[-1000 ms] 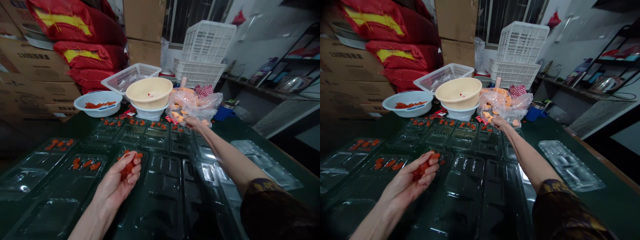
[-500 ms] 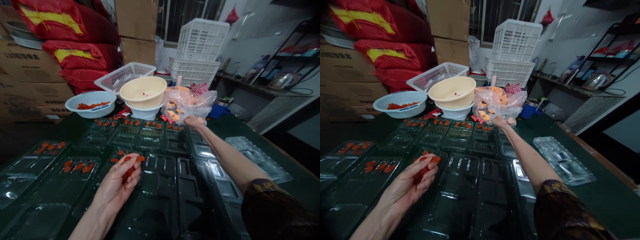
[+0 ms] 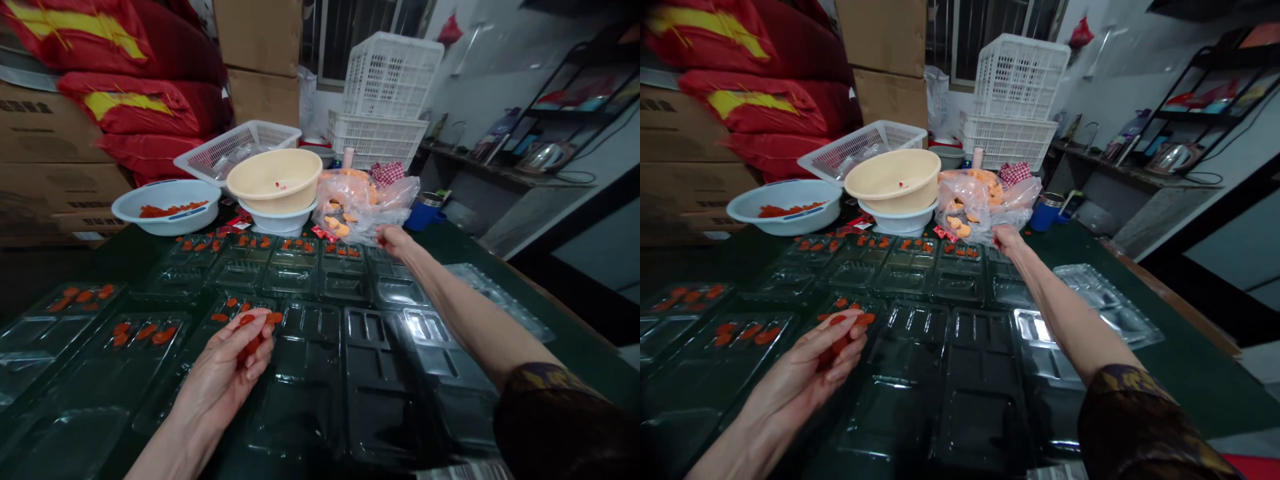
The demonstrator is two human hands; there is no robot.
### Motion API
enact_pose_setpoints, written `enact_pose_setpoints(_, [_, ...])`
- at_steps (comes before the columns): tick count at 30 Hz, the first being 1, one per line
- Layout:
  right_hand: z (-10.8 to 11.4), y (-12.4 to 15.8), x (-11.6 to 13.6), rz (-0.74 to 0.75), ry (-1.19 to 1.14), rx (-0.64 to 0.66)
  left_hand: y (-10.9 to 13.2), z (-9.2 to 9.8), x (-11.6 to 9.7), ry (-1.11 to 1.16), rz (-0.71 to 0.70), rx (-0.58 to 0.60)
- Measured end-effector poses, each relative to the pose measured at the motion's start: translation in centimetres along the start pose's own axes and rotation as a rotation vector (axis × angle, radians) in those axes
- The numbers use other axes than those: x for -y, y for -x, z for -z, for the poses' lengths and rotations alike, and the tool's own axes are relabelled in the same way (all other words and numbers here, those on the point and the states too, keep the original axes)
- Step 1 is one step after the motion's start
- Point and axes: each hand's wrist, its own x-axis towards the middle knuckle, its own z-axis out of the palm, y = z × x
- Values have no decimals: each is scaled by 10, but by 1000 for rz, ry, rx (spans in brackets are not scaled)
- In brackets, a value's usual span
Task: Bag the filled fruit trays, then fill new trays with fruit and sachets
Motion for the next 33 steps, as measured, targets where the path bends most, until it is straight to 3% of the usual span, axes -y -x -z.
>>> enact_pose_setpoints(3, [12, -3, -10, -6, -4, -26, -2, -7, 3, -16, 12, 36])
enact_pose_setpoints(8, [3, -7, -27, 96, -25, -40, -9, -23, 12, -40, 33, 48])
enact_pose_setpoints(13, [8, -6, -25, 195, -65, -7, -14, -42, 14, -88, 34, 104])
enact_pose_setpoints(17, [12, 9, -18, 180, -100, 43, -17, -58, 18, -155, 20, 133])
enact_pose_setpoints(20, [5, 40, -10, 125, -144, 48, -21, -69, 24, -263, -55, 177])
enact_pose_setpoints(22, [-4, 76, -3, 58, -183, 124, -25, -76, 28, -447, -223, 212])
enact_pose_setpoints(24, [-13, 120, 2, -68, -255, 354, -29, -82, 31, -723, -439, 294])
enact_pose_setpoints(25, [-17, 141, 4, -250, -405, 596, -31, -84, 31, -887, -530, 364])
enact_pose_setpoints(26, [-20, 161, 5, -375, -544, 753, -32, -86, 31, -1058, -603, 445])
enact_pose_setpoints(28, [-24, 191, 6, -522, -722, 901, -33, -89, 30, -1380, -688, 582])
enact_pose_setpoints(30, [-23, 205, 5, -555, -817, 882, -31, -91, 27, -1588, -739, 644])
enact_pose_setpoints(33, [-17, 207, 2, -565, -882, 810, -28, -94, 23, -1659, -744, 718])
